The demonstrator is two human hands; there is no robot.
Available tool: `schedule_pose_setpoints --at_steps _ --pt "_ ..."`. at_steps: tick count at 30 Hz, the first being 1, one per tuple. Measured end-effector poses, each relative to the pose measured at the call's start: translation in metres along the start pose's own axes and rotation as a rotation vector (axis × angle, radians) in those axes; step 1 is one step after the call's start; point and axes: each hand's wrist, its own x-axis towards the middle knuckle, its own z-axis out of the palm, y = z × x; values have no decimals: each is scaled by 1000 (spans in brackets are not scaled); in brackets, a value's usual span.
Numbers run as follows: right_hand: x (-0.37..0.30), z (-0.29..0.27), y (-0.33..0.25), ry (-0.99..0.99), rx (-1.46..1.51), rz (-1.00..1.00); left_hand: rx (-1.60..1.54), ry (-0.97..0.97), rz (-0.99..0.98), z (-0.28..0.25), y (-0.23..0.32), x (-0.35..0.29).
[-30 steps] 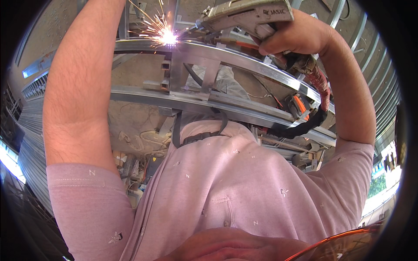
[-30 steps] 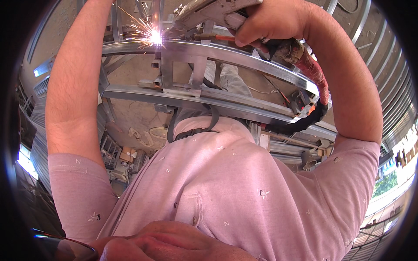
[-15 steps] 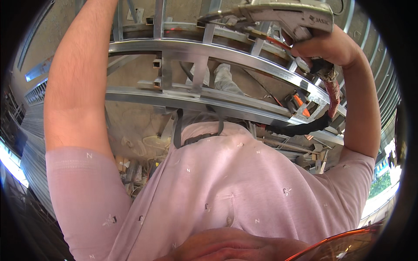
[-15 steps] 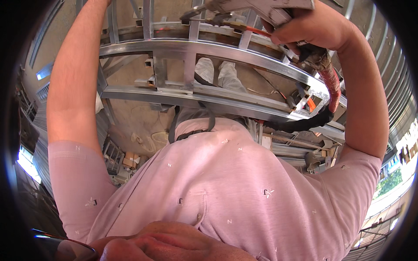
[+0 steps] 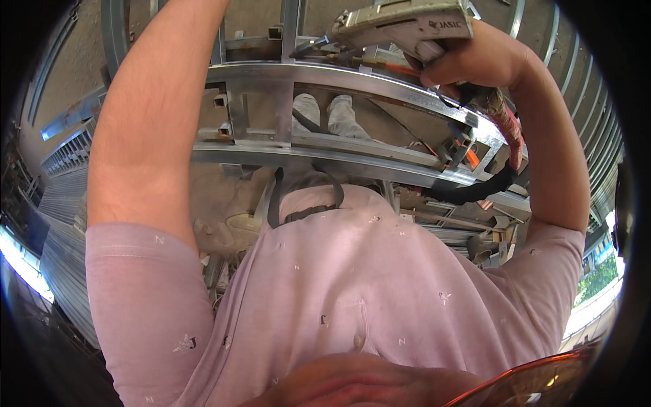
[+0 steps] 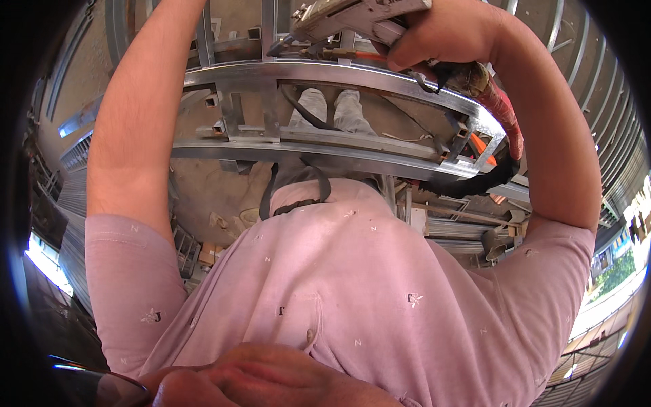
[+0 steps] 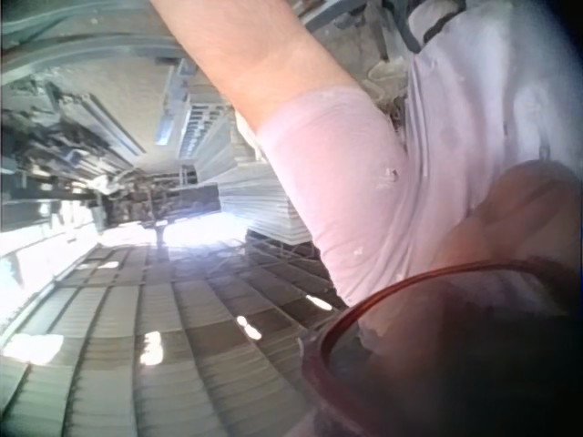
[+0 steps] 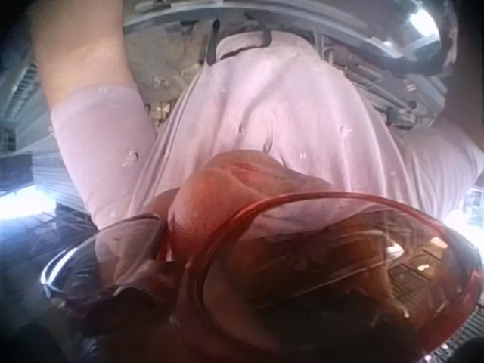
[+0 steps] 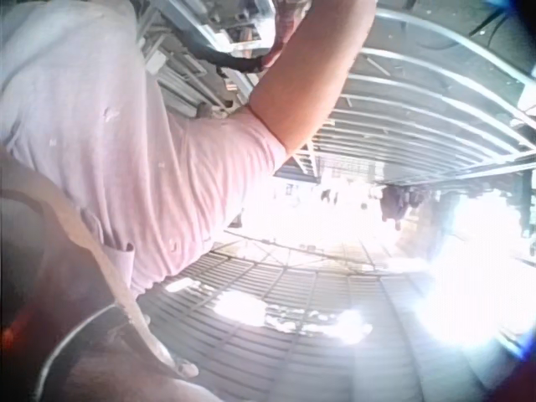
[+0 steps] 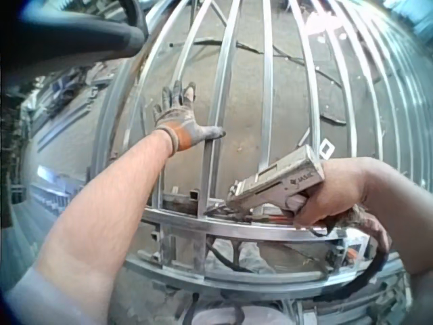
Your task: The person welds a curved metal frame using a handheld welding torch, creating bright sparks along the seams. They hold the frame steady with one hand while guiding the torch with the other, moving along the structure to join multiple sections.
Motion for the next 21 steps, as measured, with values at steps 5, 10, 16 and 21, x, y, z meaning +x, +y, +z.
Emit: schedule_pose_setpoints --at_steps 5,10,16,21 --pt "15 -1 7 -19 -2 -102 -18 11 50 6 -3 6" --pt "21 -4 6 -70 14 -37 -44 57 74 12 -7 9" --pt "29 -15 -11 -220 -33 -151 17 28 56 11 -9 8" --pt "34 -15 5 -253 49 -244 52 28 47 6 -4 6"
